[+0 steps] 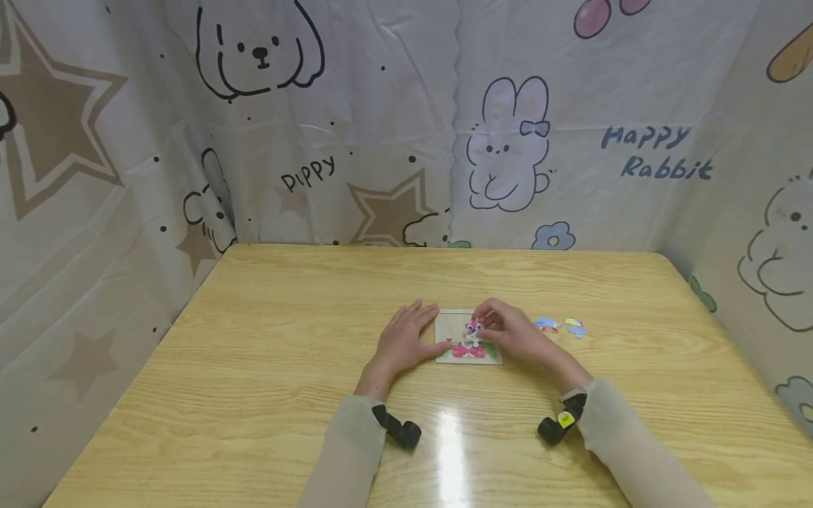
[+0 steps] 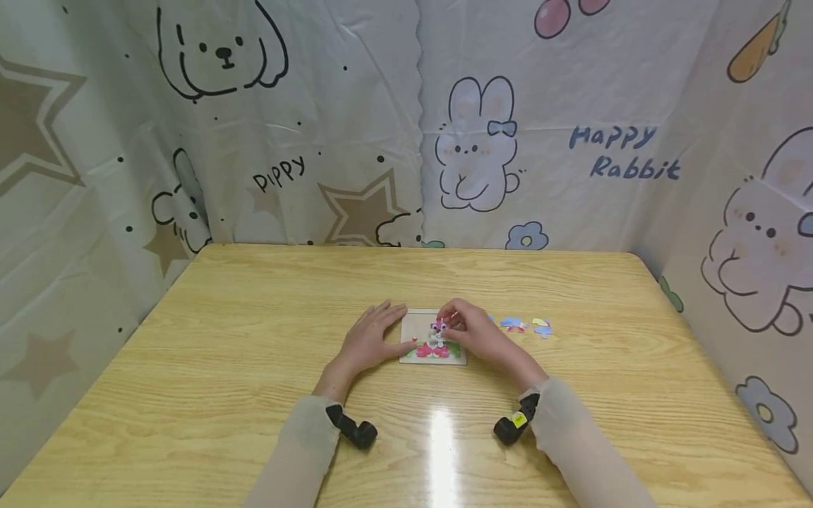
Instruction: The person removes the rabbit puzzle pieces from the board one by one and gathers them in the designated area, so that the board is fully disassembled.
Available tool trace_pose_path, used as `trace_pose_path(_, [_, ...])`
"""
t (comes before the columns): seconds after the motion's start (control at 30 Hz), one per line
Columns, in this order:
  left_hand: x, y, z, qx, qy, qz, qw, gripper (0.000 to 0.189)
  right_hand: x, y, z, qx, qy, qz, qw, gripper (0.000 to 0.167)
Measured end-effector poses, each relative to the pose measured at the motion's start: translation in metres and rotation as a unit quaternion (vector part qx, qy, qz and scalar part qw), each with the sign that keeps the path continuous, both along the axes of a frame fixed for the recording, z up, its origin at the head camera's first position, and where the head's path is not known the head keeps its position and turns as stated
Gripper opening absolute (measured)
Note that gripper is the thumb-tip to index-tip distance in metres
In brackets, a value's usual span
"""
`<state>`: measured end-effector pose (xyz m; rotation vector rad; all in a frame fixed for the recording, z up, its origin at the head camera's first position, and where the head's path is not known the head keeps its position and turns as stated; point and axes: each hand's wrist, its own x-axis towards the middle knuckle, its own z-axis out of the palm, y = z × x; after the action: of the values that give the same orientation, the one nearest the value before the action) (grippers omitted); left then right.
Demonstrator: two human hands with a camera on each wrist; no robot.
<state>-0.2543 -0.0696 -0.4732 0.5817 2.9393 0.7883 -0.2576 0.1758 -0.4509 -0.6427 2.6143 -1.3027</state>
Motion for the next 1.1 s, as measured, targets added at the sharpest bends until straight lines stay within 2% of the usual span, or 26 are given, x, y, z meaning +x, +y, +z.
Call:
trace_pose_path(0.37, [-0.001, 0.000, -0.001, 0.003, 0.003, -0.002, 1.0000, 0.081, 0.006, 0.025, -0.004, -0.012, 0.026, -0.003, 0.9996, 0.025])
trace_pose_path(1.1, [-0.001, 0.001, -0.002, 0.003, 0.001, 0.000, 1.0000, 0.081, 0.024, 0.079, -0.005, -0.005, 0.045, -0.054, 0.9975, 0.025])
